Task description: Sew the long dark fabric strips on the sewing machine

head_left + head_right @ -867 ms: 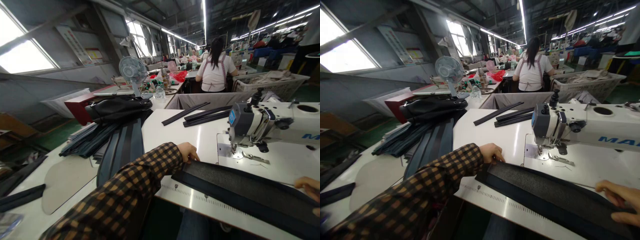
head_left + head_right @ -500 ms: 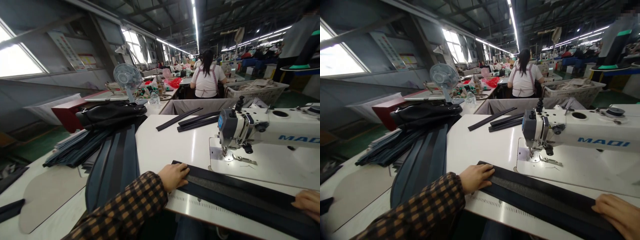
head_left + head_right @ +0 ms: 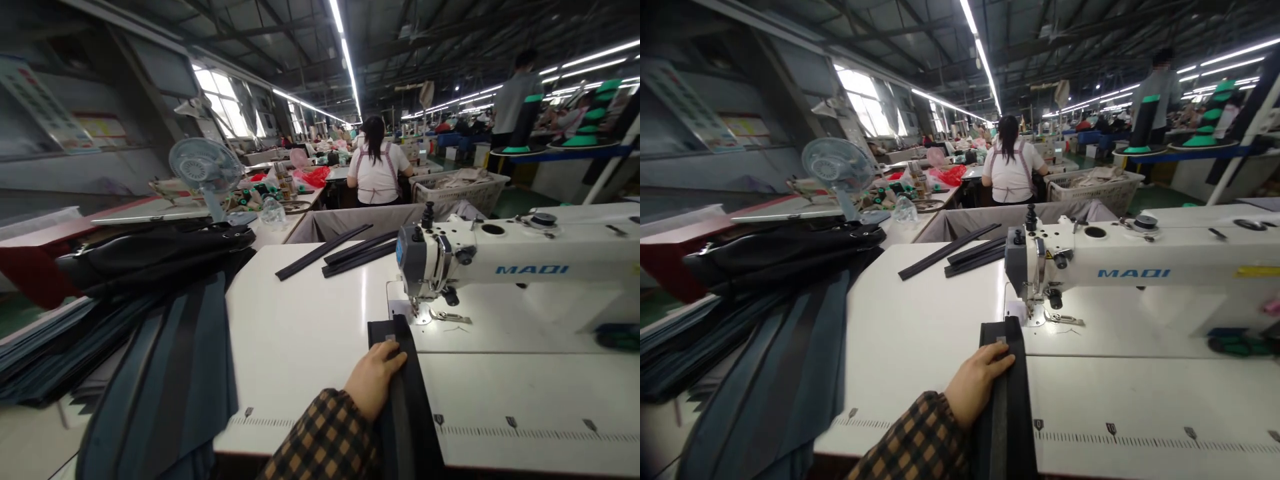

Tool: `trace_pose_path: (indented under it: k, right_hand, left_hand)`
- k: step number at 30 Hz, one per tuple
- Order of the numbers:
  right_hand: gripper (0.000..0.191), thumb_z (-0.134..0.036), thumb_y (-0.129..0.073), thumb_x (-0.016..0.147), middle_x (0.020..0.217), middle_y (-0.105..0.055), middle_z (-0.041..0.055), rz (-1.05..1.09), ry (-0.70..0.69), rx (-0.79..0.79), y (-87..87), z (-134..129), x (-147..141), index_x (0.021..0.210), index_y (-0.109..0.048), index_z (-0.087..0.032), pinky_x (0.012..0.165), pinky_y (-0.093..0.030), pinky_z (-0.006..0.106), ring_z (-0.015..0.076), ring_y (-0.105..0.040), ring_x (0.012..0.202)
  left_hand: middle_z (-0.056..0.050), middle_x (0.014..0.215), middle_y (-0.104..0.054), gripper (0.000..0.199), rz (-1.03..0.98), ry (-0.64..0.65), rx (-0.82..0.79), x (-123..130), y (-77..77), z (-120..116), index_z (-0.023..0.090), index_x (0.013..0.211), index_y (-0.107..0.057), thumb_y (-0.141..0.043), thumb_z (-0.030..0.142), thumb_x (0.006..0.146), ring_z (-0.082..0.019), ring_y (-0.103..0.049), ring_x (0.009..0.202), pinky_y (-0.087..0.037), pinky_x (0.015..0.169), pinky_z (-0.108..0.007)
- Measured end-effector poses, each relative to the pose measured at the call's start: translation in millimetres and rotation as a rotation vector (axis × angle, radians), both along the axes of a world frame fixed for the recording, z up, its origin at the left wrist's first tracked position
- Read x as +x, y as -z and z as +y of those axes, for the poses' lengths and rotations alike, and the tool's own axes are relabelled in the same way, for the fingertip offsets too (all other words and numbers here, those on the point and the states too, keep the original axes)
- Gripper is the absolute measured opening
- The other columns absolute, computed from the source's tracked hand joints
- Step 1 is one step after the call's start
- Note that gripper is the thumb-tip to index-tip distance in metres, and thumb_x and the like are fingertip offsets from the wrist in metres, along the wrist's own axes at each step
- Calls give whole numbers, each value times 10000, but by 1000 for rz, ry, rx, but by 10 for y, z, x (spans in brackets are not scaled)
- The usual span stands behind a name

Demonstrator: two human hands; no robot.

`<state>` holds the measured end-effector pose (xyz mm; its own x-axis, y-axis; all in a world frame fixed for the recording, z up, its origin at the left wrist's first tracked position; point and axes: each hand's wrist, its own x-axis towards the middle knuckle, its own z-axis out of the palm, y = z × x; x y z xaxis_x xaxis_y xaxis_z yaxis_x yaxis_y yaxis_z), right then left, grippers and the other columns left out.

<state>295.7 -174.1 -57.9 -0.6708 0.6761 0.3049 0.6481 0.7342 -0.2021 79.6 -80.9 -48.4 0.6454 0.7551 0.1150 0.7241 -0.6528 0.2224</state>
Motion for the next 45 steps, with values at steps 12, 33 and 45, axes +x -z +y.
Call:
trace_pose_path:
  k: [12, 33, 45]
  right_hand:
    - [507, -214, -376, 855, 1404, -202, 90, -123, 108, -11, 115, 697, 149, 1333, -245, -105, 1029, -285, 382, 214, -177, 1279]
    - [541, -200, -389, 839, 1384, -255, 119, -89, 134, -55, 62, 735, 96, 1339, -220, -85, 1032, -281, 362, 206, -196, 1273]
    - [564, -151, -424, 795, 1381, -266, 115, -42, 144, -47, 110, 751, 125, 1326, -246, -85, 1037, -274, 372, 198, -189, 1276]
  left_hand:
    - [-61, 1246, -458, 402, -89, 79, -73, 378, 43, -79, 202, 1214, -401, -370, 77, 834, -159, -388, 1183, -424, 933, -291]
    - [-155, 1141, -512, 578, 290, -355, -216, 776, 1, -119, 93, 1319, -256, -320, -10, 754, -205, -621, 812, -503, 662, -280]
    - [-183, 1084, -514, 519, 365, -396, -192, 950, -128, -61, 9, 1300, -256, -303, 6, 783, -207, -619, 759, -505, 615, -304]
